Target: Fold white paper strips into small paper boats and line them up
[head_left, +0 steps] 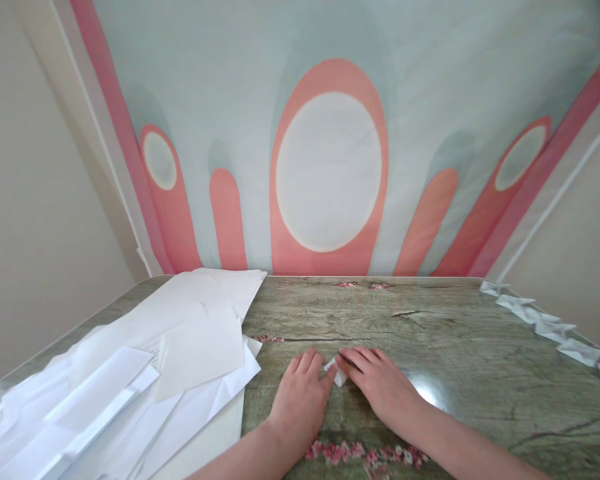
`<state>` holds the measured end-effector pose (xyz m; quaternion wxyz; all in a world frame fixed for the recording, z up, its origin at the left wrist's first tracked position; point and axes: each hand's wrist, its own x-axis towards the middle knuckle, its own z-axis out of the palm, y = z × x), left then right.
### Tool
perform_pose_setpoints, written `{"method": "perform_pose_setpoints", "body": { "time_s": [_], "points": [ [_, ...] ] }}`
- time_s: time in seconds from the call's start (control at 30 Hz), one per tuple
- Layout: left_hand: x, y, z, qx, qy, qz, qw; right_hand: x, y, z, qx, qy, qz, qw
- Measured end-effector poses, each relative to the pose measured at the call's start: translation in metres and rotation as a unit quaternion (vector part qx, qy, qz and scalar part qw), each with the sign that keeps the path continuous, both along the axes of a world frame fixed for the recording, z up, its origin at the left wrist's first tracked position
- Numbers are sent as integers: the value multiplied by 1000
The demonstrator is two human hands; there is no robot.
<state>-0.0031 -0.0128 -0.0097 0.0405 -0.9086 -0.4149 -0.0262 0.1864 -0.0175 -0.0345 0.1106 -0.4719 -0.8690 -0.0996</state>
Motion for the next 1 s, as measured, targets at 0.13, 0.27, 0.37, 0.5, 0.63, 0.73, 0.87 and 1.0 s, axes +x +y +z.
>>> {"method": "perform_pose_setpoints", "body": {
  "time_s": [0.13, 0.27, 0.37, 0.5, 0.63, 0.73, 0.87, 1.0],
  "points": [
    [4, -1, 5, 8, 12, 0, 1000, -2, 0, 1, -13, -3, -7, 1000],
    [7, 0, 9, 8, 14, -4, 1000, -2, 1, 1, -18, -5, -7, 1000],
    [7, 1, 9, 6, 13, -6, 1000, -2, 0, 1, -21, -8, -8, 1000],
    [6, 1, 8, -2, 6, -10, 1000, 0, 0, 1, -27, -3, -6, 1000],
    [4, 0, 9, -5, -14, -7, 1000, 5, -2, -1, -13, 30, 15, 999],
    [3, 0, 11, -19, -27, -7, 999, 7, -5, -2, -9, 56, 21, 998],
    [2, 1, 12, -42, -57, 4, 997, 5, -7, -3, -19, 67, 30, 997],
    [-4, 7, 8, -52, -98, 5, 994, 6, -6, 1, -41, 61, 9, 997]
  ]
}}
